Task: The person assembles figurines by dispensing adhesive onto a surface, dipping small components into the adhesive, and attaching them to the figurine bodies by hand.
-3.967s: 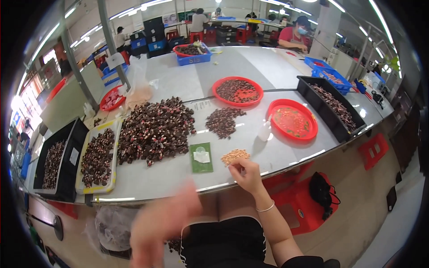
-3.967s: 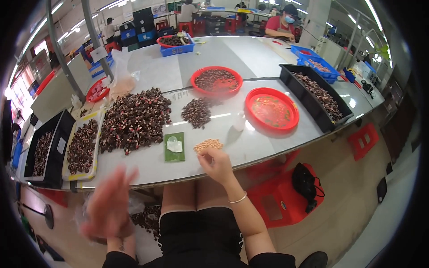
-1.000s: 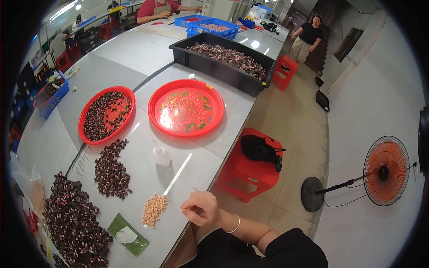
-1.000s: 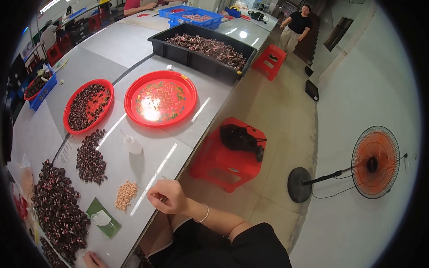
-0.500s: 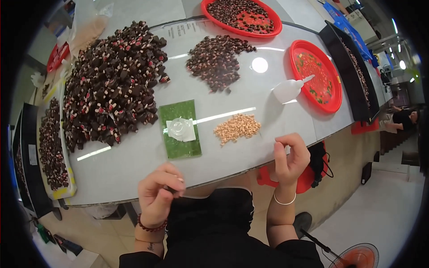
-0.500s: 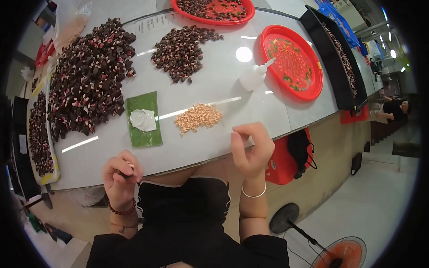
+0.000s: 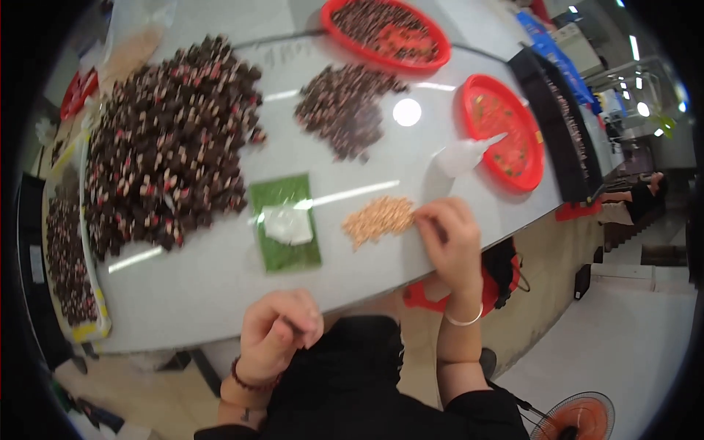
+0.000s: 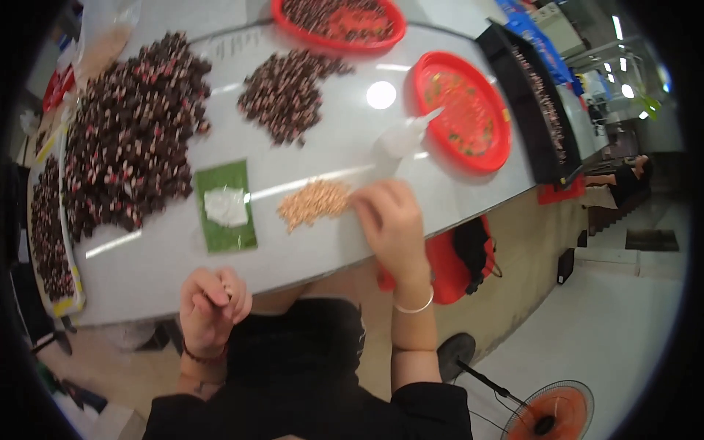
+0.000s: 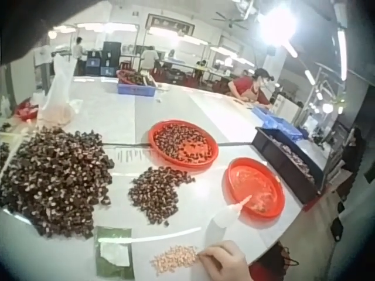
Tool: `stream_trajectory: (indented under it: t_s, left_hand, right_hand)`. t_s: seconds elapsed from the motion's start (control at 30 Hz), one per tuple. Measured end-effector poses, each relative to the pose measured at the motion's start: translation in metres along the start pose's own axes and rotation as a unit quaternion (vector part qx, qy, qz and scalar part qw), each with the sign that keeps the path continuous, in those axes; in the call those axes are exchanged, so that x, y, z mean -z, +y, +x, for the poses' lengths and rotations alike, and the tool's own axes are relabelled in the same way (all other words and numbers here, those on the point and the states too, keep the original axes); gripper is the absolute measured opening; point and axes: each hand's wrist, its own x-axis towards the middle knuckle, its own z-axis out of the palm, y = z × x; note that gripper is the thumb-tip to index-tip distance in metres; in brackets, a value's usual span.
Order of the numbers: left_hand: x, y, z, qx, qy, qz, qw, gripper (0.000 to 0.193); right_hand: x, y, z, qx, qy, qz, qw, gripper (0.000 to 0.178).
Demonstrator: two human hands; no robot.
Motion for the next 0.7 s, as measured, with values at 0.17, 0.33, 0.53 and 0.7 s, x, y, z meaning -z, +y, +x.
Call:
stream_trajectory:
  t_s: [0.17,0.33,0.53,0.7]
  left_hand:
    - [0.002,-0.005,0.001,-0.032,0.037,-0.033,0.998,0.027]
    - [0.003,0.0,0.0,-0.029,-0.018,-0.026,0.999,0.027]
    - [-0.006,0.006,-0.001,0.019,0.056,-0.016,0.998,0.018]
    - [-0.006,0.005,0.019,0.039,-0.06,0.269,0.961,0.007]
  right_hand:
    - [-0.008,0.003,0.004,0.03,-0.006,-0.001,1.0,0.009]
    - [0.001,-0.002,0.0,-0.005,-0.003,0.033,0.999,0.011]
    - [0.014,-0.042,-0.011,0.031,-0.046,0.302,0.952,0.013]
    - [0.004,-0.079,-0.002,0.103,-0.234,0.374,0.892,0.02]
